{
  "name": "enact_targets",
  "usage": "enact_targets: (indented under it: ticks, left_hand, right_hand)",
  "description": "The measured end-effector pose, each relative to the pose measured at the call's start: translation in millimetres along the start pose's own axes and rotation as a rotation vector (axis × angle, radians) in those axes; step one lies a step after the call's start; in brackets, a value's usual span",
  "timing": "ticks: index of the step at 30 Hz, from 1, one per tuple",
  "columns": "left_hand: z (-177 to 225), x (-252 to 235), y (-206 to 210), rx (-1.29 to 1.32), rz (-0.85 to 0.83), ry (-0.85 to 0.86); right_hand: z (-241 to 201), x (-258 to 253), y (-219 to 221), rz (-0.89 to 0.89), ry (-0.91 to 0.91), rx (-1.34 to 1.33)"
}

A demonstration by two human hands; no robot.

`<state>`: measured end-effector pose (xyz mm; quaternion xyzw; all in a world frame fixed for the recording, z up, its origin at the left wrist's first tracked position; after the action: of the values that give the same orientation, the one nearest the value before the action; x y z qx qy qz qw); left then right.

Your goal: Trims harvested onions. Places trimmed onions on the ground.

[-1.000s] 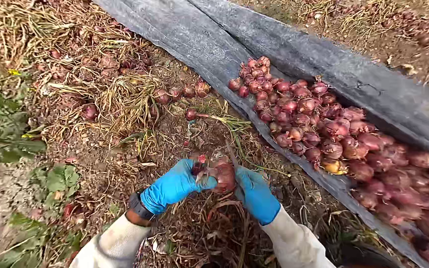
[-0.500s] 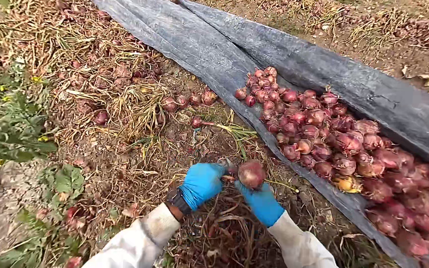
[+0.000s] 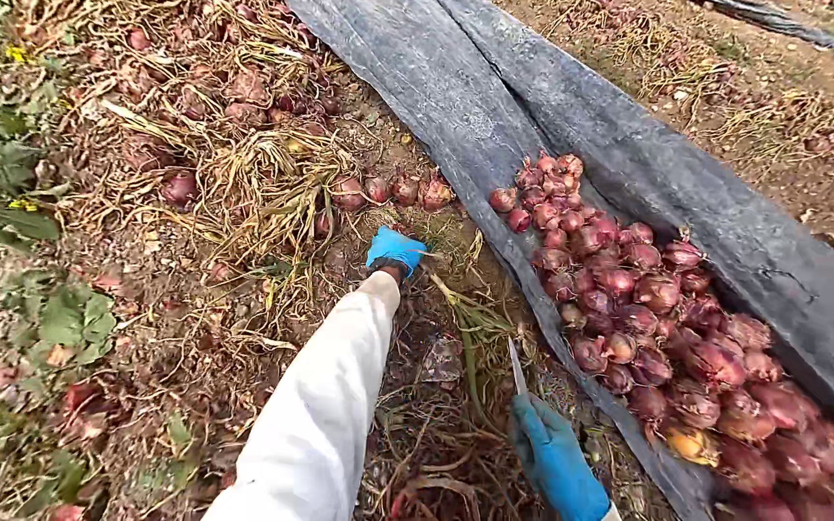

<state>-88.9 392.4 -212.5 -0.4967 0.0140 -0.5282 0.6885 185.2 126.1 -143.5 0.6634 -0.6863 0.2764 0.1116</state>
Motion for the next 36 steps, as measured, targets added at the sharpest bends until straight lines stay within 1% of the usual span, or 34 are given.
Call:
enact_targets:
  ticks: [1,2,3,4,5,6,8,10,11,12,15,17,18,20,21,22,23,24,25,26,28,29,30,31,32,33,34,35,36]
  left_hand:
    - [-8.1,-2.3,-2.1,0.096,-0.031,-0.008]
    - [-19.6,-5.7,-4.0,0.257,-0.036,-0.020]
    - [-31.5,-5.8,-6.6,0.484,-0.023,-0.029]
    - [-40.2,5.3,-13.6,0.715,-0.048,-0.011]
    - [-45.6,27.0,-25.8,0.897,-0.095,0.044]
    - [-47.4,57.7,-43.1,1.026,-0.165,0.138]
    - [-52.4,111.9,-74.5,1.134,-0.352,0.361]
    - [-52.9,154.4,-98.7,1.094,-0.531,0.570]
    - [-51.9,178.3,-110.3,0.999,-0.585,0.666]
    - [-47.7,201.5,-121.2,0.902,-0.605,0.733]
    - [-27.1,263.1,-147.3,0.697,-0.678,0.857]
    - [-17.6,301.9,-148.4,0.580,-0.746,0.854]
    - [-19.4,318.8,-142.5,0.506,-0.834,0.822]
    - [-33.3,344.9,-124.4,0.307,-1.032,0.739]
    - [-42.0,356.0,-117.2,0.221,-1.122,0.711]
    - [-50.3,364.8,-111.7,0.173,-1.192,0.693]
    - [-58.6,370.6,-107.8,0.126,-1.224,0.681]
    - [-66.2,374.0,-105.0,0.096,-1.207,0.679]
    - [-71.6,375.1,-104.9,0.069,-1.122,0.707]
    - [-74.0,373.9,-108.1,-0.005,-0.957,0.779]
    - [-74.9,371.4,-120.5,-0.286,-0.489,0.921]
    - [-74.2,372.7,-124.2,-0.409,-0.253,0.986]
    - [-73.1,373.2,-124.4,-0.493,-0.052,1.033]
    - [-71.7,369.9,-122.4,-0.555,0.109,1.050]
    - [-69.6,359.2,-121.0,-0.615,0.228,1.014]
    - [-67.4,339.7,-122.5,-0.656,0.277,0.910]
    - [-66.9,315.3,-126.9,-0.645,0.280,0.791]
    - [-69.4,293.0,-132.5,-0.592,0.240,0.690]
    - [-73.4,278.8,-134.8,-0.502,0.175,0.646]
  right_hand:
    - [9.6,1.5,0.0,-0.012,0.031,-0.006]
    - [13.9,2.3,2.1,-0.020,0.040,-0.008]
    - [13.0,3.0,5.0,-0.031,0.040,-0.003]
    - [8.5,3.3,7.8,-0.034,0.036,-0.006]
    - [2.2,2.4,11.0,-0.039,0.025,-0.015]
    - [-4.9,0.5,15.0,-0.051,0.011,-0.029]
    - [-18.9,-0.9,22.9,-0.095,-0.026,-0.046]
    - [-36.4,1.8,28.5,-0.148,-0.091,-0.043]
    - [-46.4,5.1,30.3,-0.165,-0.124,-0.040]
    - [-56.8,10.0,31.0,-0.180,-0.160,-0.051]
    - [-88.1,32.2,26.0,-0.253,-0.324,-0.139]
    - [-102.0,56.0,17.8,-0.269,-0.446,-0.158]
    - [-106.3,70.4,12.4,-0.260,-0.519,-0.165]
    - [-108.1,101.7,0.1,-0.173,-0.636,-0.175]
    - [-105.8,114.8,-5.2,-0.121,-0.658,-0.157]
    - [-103.3,124.1,-8.6,-0.105,-0.683,-0.138]
    - [-100.0,131.0,-10.5,-0.113,-0.708,-0.125]
    - [-94.9,135.7,-9.5,-0.148,-0.710,-0.133]
    - [-89.0,138.0,-6.9,-0.181,-0.711,-0.151]
    - [-82.6,136.8,-3.9,-0.209,-0.705,-0.173]
    - [-66.0,126.3,2.6,-0.232,-0.637,-0.152]
    - [-58.2,119.1,5.5,-0.212,-0.586,-0.130]
    - [-52.0,111.3,7.2,-0.185,-0.538,-0.106]
    - [-47.5,104.3,9.0,-0.156,-0.498,-0.085]
    - [-43.6,97.6,13.9,-0.145,-0.469,-0.097]
    - [-38.7,91.8,21.2,-0.149,-0.442,-0.131]
    - [-32.3,86.4,29.3,-0.155,-0.416,-0.153]
    - [-23.5,79.7,37.6,-0.160,-0.373,-0.164]
    - [-13.0,69.4,45.9,-0.163,-0.314,-0.158]
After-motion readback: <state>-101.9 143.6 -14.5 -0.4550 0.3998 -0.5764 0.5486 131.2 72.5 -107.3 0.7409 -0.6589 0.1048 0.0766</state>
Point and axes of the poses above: each hand's wrist, its own x-axis away from the middle knuckle, its own y-axis out of the palm, z = x × y, the point moved 6 cm from there along -x, towards the middle knuckle, and after that the axes turned 1 degree about z, right-handed, at the moved point
